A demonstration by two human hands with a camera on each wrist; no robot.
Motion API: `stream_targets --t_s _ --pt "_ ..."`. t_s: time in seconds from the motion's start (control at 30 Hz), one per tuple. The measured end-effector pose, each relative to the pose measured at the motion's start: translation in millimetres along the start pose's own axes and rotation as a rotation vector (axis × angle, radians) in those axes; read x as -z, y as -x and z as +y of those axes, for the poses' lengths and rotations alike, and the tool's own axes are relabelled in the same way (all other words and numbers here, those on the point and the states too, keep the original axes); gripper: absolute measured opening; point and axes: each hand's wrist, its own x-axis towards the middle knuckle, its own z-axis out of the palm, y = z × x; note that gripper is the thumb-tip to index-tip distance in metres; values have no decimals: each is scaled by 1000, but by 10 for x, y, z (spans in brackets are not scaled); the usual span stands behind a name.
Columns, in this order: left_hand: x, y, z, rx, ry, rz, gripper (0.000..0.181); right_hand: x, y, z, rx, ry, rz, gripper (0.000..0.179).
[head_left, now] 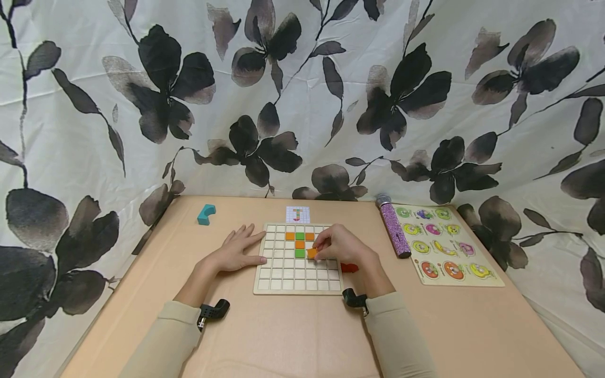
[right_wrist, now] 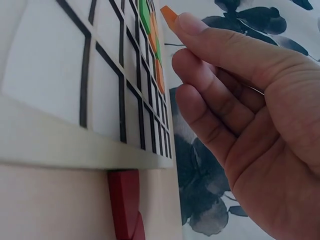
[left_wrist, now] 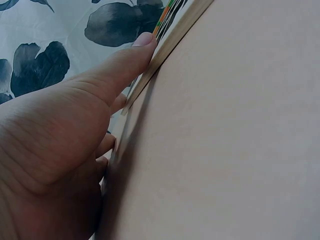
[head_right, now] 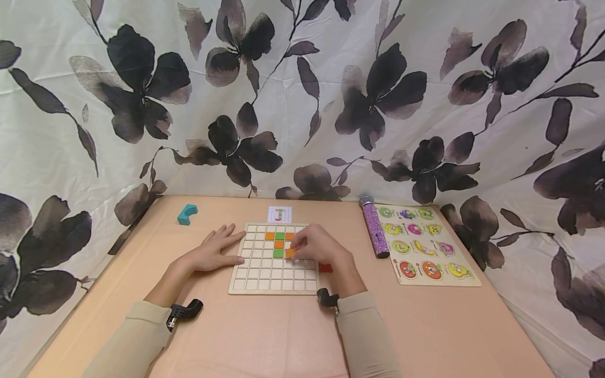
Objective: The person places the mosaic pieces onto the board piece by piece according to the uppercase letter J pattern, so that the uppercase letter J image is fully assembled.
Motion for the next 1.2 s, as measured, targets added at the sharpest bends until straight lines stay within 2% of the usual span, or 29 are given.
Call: stream_targets --t_s 0.3,0.47,0.73,1.2 --pt "-10 4 -7 5 4 -5 87 -78 -63 -32 36 34 -40 20" --pt "-11 3 -13 9 4 -6 87 -104 -80 -54 27 29 -64 20" --pt "-8 0 -16 14 3 -9 87 -156 -87 -111 38 63 -72 18" --pt "-9 1 -5 4 -7 1 86 -224 -107 -164 47 61 -96 17"
